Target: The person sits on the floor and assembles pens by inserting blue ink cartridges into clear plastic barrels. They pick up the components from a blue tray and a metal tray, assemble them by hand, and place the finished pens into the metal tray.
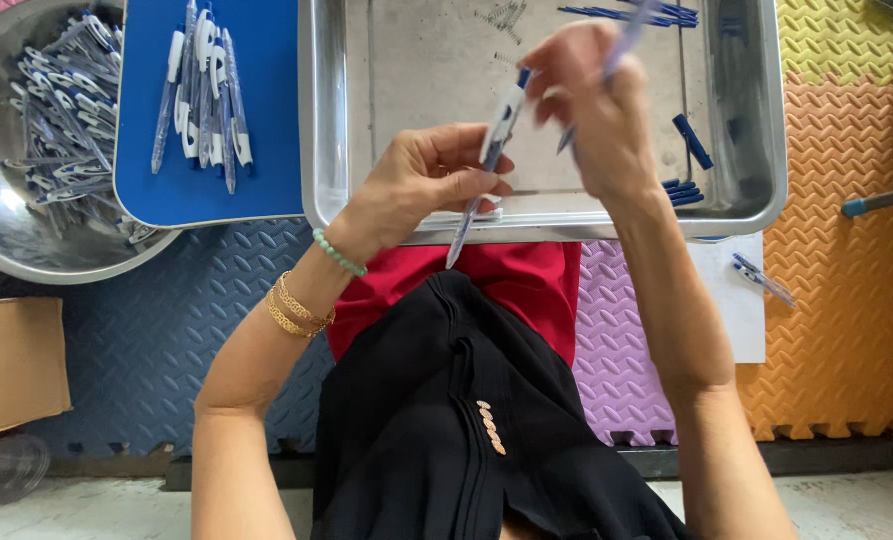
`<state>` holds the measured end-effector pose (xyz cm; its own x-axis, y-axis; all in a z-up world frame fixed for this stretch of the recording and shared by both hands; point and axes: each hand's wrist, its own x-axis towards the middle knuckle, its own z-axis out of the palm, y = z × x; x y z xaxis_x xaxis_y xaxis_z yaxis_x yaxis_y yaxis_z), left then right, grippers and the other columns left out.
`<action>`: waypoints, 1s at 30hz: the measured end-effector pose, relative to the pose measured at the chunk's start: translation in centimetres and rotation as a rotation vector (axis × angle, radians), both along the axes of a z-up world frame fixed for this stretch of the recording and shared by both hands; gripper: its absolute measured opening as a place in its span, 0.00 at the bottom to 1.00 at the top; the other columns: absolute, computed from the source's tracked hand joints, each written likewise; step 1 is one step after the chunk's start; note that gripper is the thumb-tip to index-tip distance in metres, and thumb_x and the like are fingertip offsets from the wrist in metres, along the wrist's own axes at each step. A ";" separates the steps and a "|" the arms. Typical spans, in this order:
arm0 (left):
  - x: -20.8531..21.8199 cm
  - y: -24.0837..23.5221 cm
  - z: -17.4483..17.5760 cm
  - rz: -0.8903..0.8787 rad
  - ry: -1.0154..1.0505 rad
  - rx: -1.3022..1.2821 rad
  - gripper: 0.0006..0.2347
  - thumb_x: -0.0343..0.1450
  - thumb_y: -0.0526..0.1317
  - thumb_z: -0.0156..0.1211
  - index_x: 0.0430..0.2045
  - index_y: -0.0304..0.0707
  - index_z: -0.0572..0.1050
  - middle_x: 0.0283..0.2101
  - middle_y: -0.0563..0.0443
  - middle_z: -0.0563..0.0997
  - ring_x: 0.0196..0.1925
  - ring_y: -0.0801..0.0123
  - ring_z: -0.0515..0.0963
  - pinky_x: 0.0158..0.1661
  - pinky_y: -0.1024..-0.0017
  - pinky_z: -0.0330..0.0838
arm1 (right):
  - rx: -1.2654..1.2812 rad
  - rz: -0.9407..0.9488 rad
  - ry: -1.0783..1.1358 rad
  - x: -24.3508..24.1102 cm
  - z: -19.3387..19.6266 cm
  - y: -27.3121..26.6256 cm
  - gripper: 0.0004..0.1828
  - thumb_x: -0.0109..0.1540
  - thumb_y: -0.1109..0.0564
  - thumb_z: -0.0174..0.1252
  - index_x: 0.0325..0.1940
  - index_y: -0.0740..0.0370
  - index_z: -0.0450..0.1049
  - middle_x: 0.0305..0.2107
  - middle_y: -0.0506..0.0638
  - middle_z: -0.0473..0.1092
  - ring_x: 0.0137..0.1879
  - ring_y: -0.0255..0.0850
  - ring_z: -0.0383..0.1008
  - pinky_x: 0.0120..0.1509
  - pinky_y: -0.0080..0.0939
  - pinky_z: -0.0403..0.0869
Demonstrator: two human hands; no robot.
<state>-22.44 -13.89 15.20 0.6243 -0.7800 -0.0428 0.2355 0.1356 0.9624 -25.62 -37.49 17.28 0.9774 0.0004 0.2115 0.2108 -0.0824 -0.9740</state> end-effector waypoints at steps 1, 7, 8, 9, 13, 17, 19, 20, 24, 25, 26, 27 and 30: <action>0.2 0.0 -0.5 0.023 0.079 -0.043 0.22 0.75 0.34 0.69 0.65 0.30 0.75 0.55 0.37 0.87 0.52 0.57 0.91 0.52 0.67 0.91 | 0.102 -0.133 0.043 0.1 0.2 -0.2 0.15 0.77 0.46 0.49 0.44 0.56 0.69 0.41 0.50 0.76 0.35 0.33 0.72 0.37 0.33 0.71; 0.9 -0.5 -2.2 0.076 0.197 -0.109 0.21 0.73 0.31 0.72 0.63 0.31 0.78 0.54 0.37 0.88 0.51 0.56 0.91 0.52 0.67 0.91 | 0.307 -0.089 0.060 -2.6 -1.4 -0.9 0.33 0.68 0.24 0.50 0.36 0.55 0.76 0.31 0.48 0.73 0.29 0.32 0.70 0.30 0.31 0.69; 0.9 -0.6 -2.5 0.082 0.216 -0.117 0.22 0.73 0.30 0.72 0.65 0.31 0.77 0.53 0.37 0.88 0.51 0.57 0.91 0.53 0.67 0.90 | 0.376 -0.046 0.060 -2.8 -1.9 -0.8 0.32 0.70 0.27 0.53 0.34 0.58 0.77 0.37 0.51 0.75 0.36 0.36 0.77 0.38 0.33 0.81; 0.9 -0.6 -2.5 0.083 0.216 -0.117 0.22 0.73 0.30 0.72 0.65 0.31 0.77 0.53 0.37 0.88 0.51 0.57 0.91 0.53 0.67 0.90 | 0.377 -0.046 0.061 -3.1 -1.3 -0.3 0.32 0.70 0.27 0.53 0.34 0.58 0.77 0.37 0.51 0.75 0.36 0.36 0.77 0.38 0.33 0.81; 1.1 -0.9 -2.9 0.067 0.186 -0.145 0.19 0.72 0.34 0.75 0.59 0.33 0.81 0.52 0.43 0.89 0.48 0.64 0.91 0.51 0.70 0.90 | 0.178 -0.114 0.126 -4.0 -0.4 1.7 0.04 0.73 0.62 0.62 0.50 0.65 0.75 0.44 0.57 0.79 0.46 0.42 0.85 0.54 0.37 0.89; 1.2 -1.0 -2.6 0.092 0.185 -0.131 0.18 0.72 0.34 0.75 0.57 0.33 0.82 0.51 0.43 0.89 0.47 0.62 0.91 0.54 0.65 0.91 | 0.110 -0.224 -0.011 -4.2 -2.1 2.3 0.09 0.72 0.60 0.67 0.48 0.64 0.72 0.39 0.61 0.81 0.42 0.47 0.87 0.51 0.41 0.89; 1.1 -1.1 -2.5 0.094 0.200 -0.126 0.18 0.72 0.34 0.75 0.57 0.33 0.82 0.51 0.43 0.89 0.46 0.62 0.90 0.53 0.65 0.91 | 0.076 -0.243 -0.040 -4.4 -2.3 2.6 0.10 0.72 0.60 0.68 0.48 0.64 0.73 0.39 0.59 0.80 0.42 0.46 0.87 0.51 0.40 0.89; 1.0 -1.2 -2.5 0.096 0.215 -0.121 0.18 0.72 0.34 0.75 0.57 0.33 0.82 0.50 0.43 0.89 0.44 0.63 0.90 0.52 0.65 0.91 | 0.042 -0.261 -0.069 -4.5 -2.5 2.7 0.10 0.72 0.60 0.69 0.48 0.64 0.73 0.38 0.57 0.79 0.43 0.45 0.87 0.52 0.39 0.89; 1.1 -1.3 -3.0 0.073 0.207 -0.122 0.19 0.72 0.33 0.74 0.60 0.33 0.81 0.51 0.44 0.89 0.45 0.62 0.90 0.50 0.63 0.93 | -0.068 -0.315 -0.100 -4.2 -2.9 2.7 0.09 0.72 0.59 0.72 0.46 0.62 0.76 0.37 0.53 0.78 0.42 0.40 0.83 0.47 0.35 0.82; 1.0 -1.4 -3.2 0.081 0.206 -0.122 0.20 0.72 0.33 0.75 0.60 0.34 0.81 0.53 0.43 0.89 0.48 0.62 0.90 0.51 0.62 0.93 | -0.052 -0.290 -0.112 -4.1 -3.0 2.7 0.09 0.72 0.59 0.71 0.46 0.63 0.76 0.37 0.54 0.78 0.43 0.43 0.85 0.48 0.36 0.85; 0.9 -1.5 -3.4 0.089 0.205 -0.123 0.21 0.71 0.34 0.76 0.61 0.35 0.80 0.54 0.42 0.88 0.51 0.62 0.89 0.51 0.62 0.93 | -0.035 -0.266 -0.124 -4.1 -3.0 2.8 0.09 0.72 0.60 0.70 0.46 0.64 0.75 0.38 0.56 0.79 0.44 0.45 0.87 0.50 0.38 0.88; 0.8 -1.5 -3.2 0.089 0.206 -0.123 0.21 0.71 0.34 0.76 0.61 0.35 0.80 0.54 0.42 0.88 0.51 0.62 0.89 0.51 0.62 0.93 | -0.036 -0.266 -0.123 -4.1 -2.9 2.9 0.09 0.72 0.60 0.70 0.46 0.64 0.75 0.38 0.56 0.79 0.44 0.45 0.87 0.50 0.38 0.88; 0.5 -1.5 -3.1 0.116 0.210 -0.100 0.23 0.71 0.35 0.75 0.63 0.33 0.78 0.56 0.39 0.88 0.48 0.59 0.90 0.49 0.60 0.93 | -0.009 -0.267 -0.165 -4.2 -2.9 3.1 0.10 0.72 0.60 0.69 0.47 0.66 0.73 0.37 0.57 0.76 0.43 0.48 0.86 0.52 0.45 0.91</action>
<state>-21.99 -15.34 12.14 0.6955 -0.7104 -0.1074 0.4061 0.2653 0.8745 -29.78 -34.40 14.43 0.8955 -0.2494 0.3687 0.3360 -0.1647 -0.9273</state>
